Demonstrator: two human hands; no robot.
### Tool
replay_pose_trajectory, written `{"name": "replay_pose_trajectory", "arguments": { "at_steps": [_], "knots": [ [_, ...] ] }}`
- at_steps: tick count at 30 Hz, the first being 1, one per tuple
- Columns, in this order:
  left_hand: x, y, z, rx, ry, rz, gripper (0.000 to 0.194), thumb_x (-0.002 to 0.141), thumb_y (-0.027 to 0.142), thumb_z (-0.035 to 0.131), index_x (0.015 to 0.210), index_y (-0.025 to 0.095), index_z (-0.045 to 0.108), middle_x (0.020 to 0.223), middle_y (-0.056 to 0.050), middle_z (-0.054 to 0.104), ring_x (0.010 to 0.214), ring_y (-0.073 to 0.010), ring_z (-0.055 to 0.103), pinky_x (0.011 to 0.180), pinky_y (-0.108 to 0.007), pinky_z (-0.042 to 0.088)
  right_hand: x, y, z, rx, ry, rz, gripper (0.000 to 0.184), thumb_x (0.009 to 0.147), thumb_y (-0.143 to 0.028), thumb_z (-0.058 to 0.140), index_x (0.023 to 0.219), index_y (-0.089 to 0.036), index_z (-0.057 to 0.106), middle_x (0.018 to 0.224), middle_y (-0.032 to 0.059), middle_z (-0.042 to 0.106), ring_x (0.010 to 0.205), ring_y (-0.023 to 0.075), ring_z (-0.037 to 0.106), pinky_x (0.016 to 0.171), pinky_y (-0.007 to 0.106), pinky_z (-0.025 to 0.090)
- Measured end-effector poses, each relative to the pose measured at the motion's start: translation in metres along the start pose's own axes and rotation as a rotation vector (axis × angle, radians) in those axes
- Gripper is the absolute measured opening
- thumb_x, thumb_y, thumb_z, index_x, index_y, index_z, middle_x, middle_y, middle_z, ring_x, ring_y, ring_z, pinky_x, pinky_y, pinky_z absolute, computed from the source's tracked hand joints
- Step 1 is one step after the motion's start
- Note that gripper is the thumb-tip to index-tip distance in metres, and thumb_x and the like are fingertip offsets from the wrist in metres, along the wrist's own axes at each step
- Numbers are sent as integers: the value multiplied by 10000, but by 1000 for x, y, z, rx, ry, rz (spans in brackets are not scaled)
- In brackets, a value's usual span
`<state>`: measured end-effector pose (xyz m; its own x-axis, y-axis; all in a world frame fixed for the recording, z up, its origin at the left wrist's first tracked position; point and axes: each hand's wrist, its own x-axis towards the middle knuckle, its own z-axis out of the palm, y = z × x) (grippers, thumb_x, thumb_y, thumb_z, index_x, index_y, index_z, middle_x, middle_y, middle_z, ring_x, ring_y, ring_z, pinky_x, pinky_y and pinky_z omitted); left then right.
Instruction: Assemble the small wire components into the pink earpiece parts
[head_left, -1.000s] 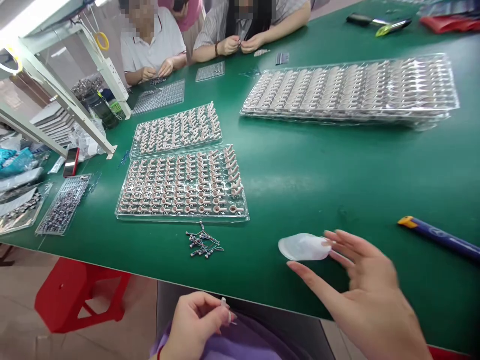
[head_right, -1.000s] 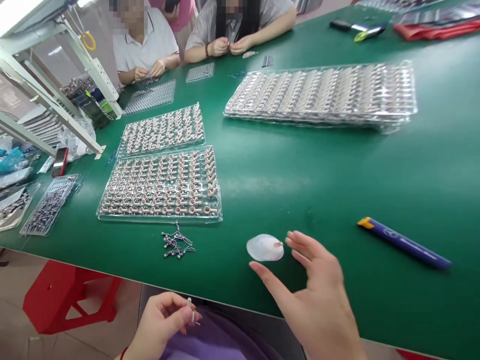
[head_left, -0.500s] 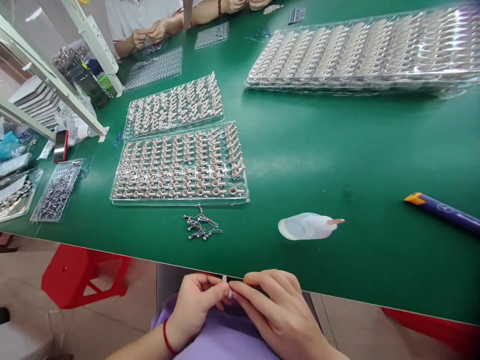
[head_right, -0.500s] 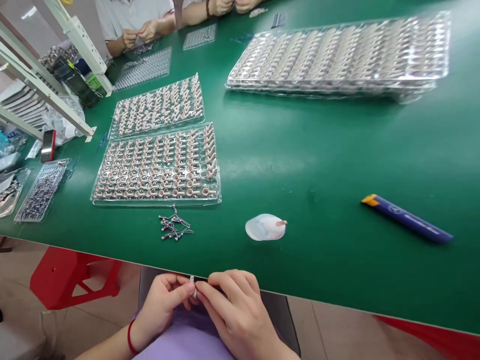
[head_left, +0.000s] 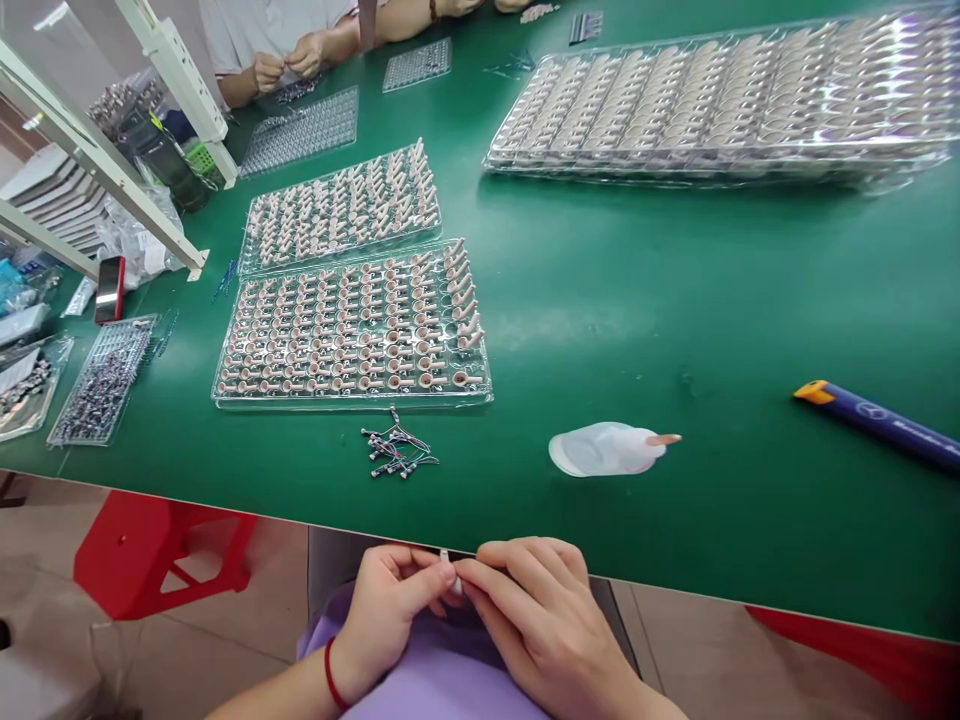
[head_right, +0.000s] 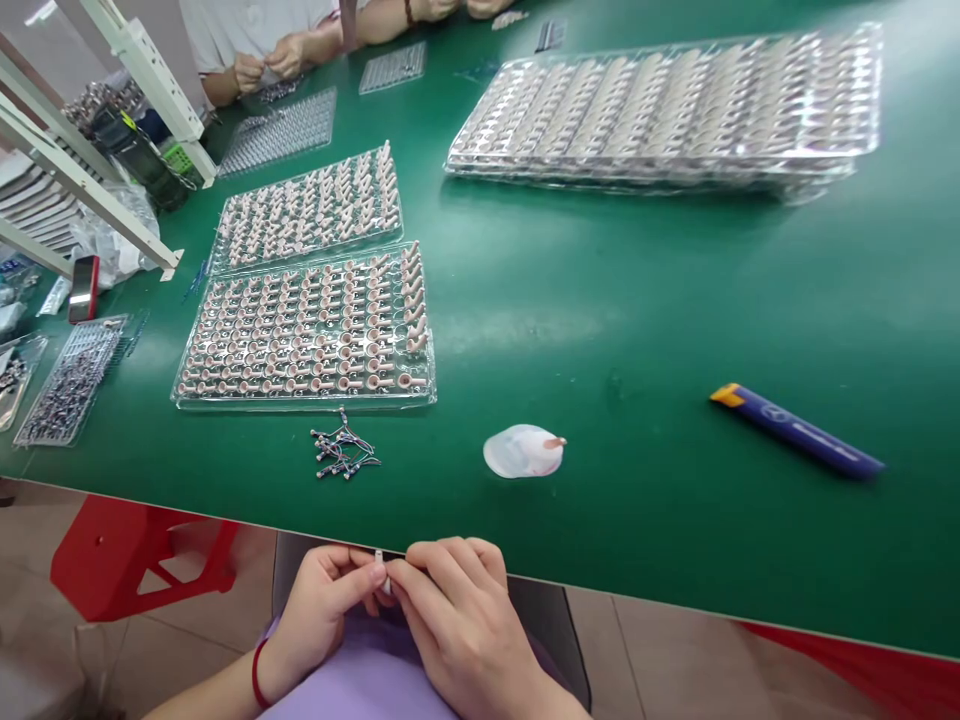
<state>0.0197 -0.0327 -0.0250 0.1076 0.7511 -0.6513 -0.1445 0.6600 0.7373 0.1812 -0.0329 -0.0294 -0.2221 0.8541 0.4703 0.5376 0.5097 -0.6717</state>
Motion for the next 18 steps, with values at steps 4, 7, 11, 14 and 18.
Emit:
{"name": "replay_pose_trajectory", "arguments": {
  "at_steps": [4,7,11,14,18],
  "knots": [
    [0,0,0,-16,-10,5,341,623,449,824,603,126,717,571,-43,670,519,-121,544,540,-237,420,1,-1,0,2,-4,2,225,964,-126,472,861,-181,664,759,23,649,685,143,550,703,321,345],
    [0,-1,0,-25,-22,9,317,642,424,818,600,126,719,570,-41,669,522,-120,546,540,-235,417,1,-1,1,6,-6,-4,234,965,-123,462,860,-181,663,762,28,646,691,147,546,712,326,346],
    [2,-4,-2,-46,-27,15,287,660,394,812,612,125,725,571,-37,672,521,-117,549,537,-229,414,1,-1,2,14,-20,12,233,963,-122,466,863,-189,665,762,27,643,698,149,547,715,328,341],
    [3,-7,-3,-69,-33,24,276,669,378,809,617,121,727,573,-36,673,518,-110,549,532,-220,410,0,0,3,11,-18,10,243,969,-126,453,858,-186,661,755,27,633,698,149,536,711,330,331],
    [3,-11,-4,-86,-45,33,258,691,353,799,617,117,725,574,-36,675,524,-106,558,538,-212,411,-1,1,3,11,-38,-3,243,968,-123,442,862,-187,652,767,30,628,699,151,525,717,335,325]
  ]
}}
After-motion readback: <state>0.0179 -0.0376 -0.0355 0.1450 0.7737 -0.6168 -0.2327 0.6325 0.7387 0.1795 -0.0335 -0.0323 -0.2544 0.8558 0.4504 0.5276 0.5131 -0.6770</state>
